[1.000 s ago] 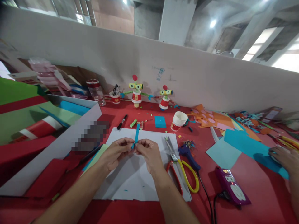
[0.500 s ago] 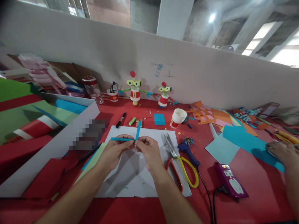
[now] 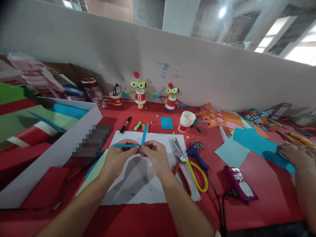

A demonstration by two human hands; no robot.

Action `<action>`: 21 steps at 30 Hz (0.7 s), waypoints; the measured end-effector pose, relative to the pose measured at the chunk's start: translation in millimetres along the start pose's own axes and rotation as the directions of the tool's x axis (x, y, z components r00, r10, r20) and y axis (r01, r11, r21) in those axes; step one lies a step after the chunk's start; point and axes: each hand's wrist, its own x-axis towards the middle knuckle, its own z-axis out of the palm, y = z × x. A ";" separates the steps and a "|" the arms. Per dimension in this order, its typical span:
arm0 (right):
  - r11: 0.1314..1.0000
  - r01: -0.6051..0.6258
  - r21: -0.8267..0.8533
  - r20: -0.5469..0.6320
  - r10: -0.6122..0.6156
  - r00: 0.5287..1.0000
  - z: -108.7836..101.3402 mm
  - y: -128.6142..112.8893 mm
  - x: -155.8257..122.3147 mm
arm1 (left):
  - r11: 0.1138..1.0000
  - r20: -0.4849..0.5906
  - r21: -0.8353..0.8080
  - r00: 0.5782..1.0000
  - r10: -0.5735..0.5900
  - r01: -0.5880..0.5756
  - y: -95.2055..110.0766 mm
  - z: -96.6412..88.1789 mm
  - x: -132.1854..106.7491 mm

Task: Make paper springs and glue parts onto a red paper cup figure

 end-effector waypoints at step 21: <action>0.984 -0.107 0.141 0.097 0.094 0.991 3.0 -0.2 -3.7 | 0.911 0.226 -0.186 0.919 -0.324 0.367 2.4 -10.6 7.3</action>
